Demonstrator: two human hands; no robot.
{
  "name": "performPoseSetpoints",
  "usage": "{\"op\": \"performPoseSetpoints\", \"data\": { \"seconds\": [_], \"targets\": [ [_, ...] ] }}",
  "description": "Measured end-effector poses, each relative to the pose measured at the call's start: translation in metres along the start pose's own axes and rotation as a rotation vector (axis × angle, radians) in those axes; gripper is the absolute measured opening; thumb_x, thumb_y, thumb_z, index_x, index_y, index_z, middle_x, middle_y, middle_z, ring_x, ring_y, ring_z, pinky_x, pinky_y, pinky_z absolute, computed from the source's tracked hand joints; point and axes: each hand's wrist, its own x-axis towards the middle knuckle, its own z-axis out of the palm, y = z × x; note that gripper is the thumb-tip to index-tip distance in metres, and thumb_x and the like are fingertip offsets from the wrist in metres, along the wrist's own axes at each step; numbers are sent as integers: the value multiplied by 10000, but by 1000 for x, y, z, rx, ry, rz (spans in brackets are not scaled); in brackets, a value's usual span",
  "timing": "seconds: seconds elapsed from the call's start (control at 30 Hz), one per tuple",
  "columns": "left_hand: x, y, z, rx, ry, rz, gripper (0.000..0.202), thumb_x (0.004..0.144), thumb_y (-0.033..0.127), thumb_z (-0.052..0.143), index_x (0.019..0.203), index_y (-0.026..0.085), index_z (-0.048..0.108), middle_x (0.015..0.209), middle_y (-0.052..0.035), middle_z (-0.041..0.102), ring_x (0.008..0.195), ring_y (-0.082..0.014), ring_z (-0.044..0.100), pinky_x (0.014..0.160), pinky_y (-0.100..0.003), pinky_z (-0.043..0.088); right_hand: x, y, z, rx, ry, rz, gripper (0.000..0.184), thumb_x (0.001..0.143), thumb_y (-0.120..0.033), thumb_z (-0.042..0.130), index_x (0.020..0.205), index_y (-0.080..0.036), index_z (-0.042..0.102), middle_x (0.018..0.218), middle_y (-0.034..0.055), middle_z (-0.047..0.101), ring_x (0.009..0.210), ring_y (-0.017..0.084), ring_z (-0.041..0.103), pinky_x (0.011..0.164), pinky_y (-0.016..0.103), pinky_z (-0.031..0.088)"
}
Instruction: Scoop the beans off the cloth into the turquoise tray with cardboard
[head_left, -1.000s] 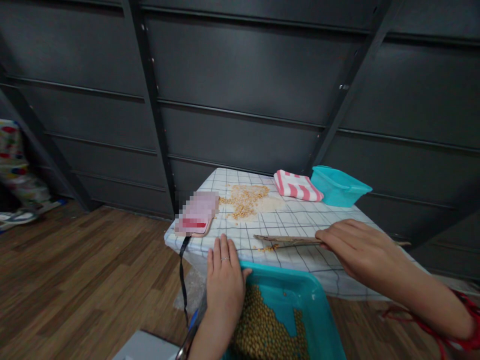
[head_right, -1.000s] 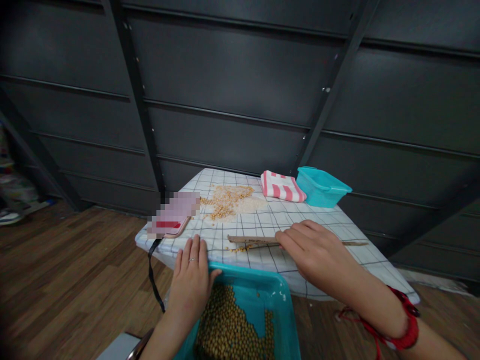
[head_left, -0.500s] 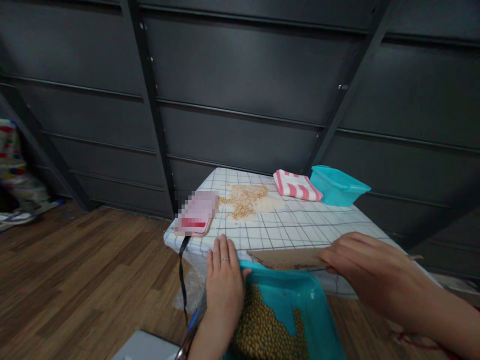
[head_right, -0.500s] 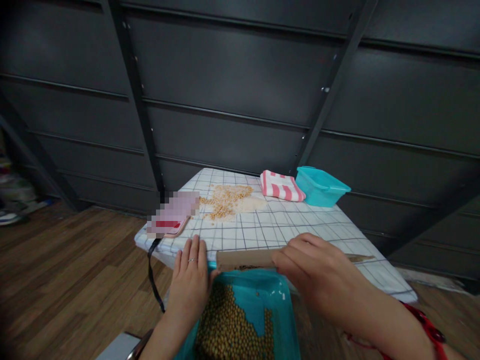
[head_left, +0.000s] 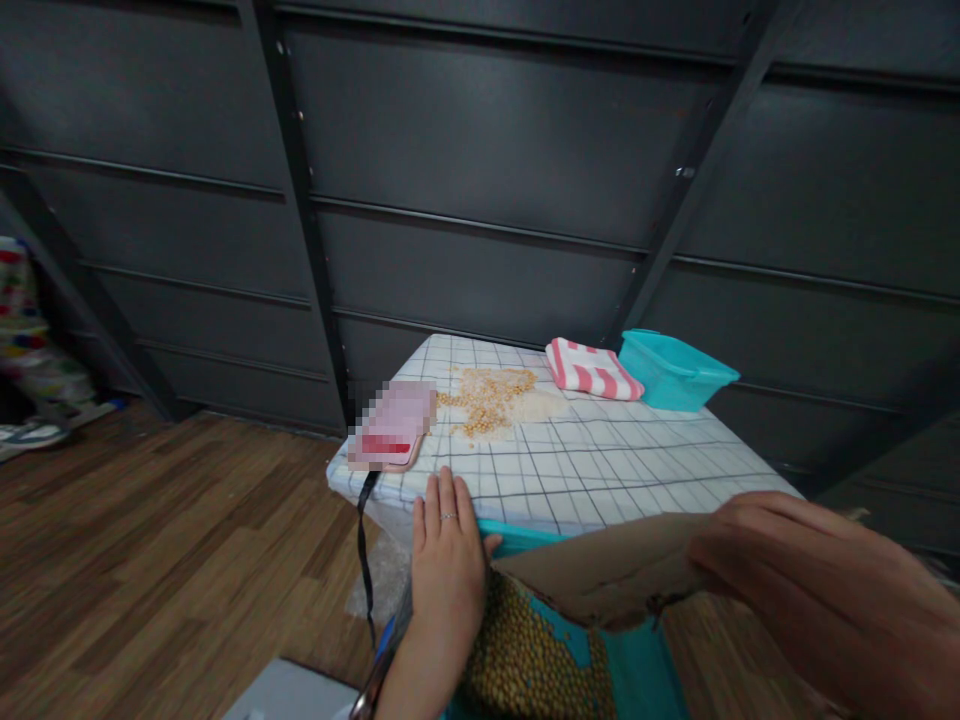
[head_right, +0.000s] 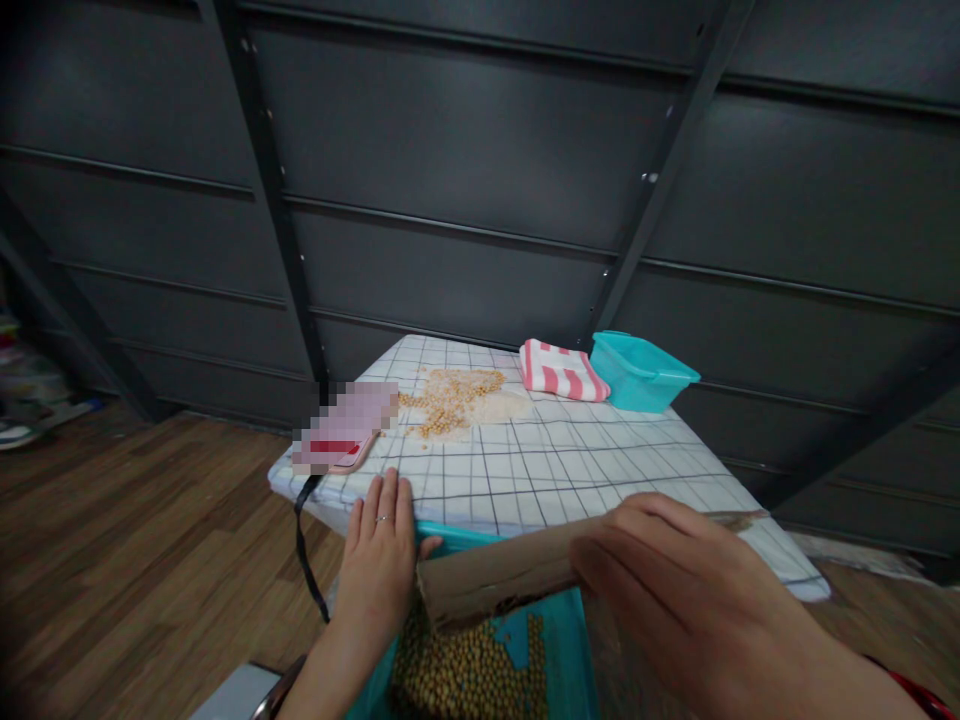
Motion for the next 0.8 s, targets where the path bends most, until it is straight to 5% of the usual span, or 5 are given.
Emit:
{"op": "performPoseSetpoints", "data": {
  "seconds": [0.17,0.33,0.53,0.8],
  "targets": [
    [-1,0,0,-6,6,8,515,799,328,468,1220,32,463,1308,-221,453,1201,-319,422,953,-488,394,13,22,-5,-93,121,-65,212,851,-97,330,841,-197,517,689,25,596,647,140,526,632,278,427],
    [0,1,-1,14,-1,16,549,769,343,525,1211,21,471,1296,-229,461,1186,-333,437,945,-485,406,35,36,22,-228,178,-37,174,847,-126,394,803,-162,559,671,31,609,633,136,535,622,274,417],
    [2,2,-1,52,34,15,564,741,351,567,1185,12,494,1274,-231,485,1160,-341,462,921,-477,435,63,29,55,-223,213,-70,202,826,-98,402,767,-139,591,645,36,593,607,138,502,603,274,368],
    [1,2,1,41,58,20,551,764,350,527,1192,6,483,1277,-243,477,1166,-343,455,919,-488,429,88,19,55,-248,256,-108,242,808,-60,375,732,-143,589,581,21,540,585,149,465,599,281,326]
  ]
}}
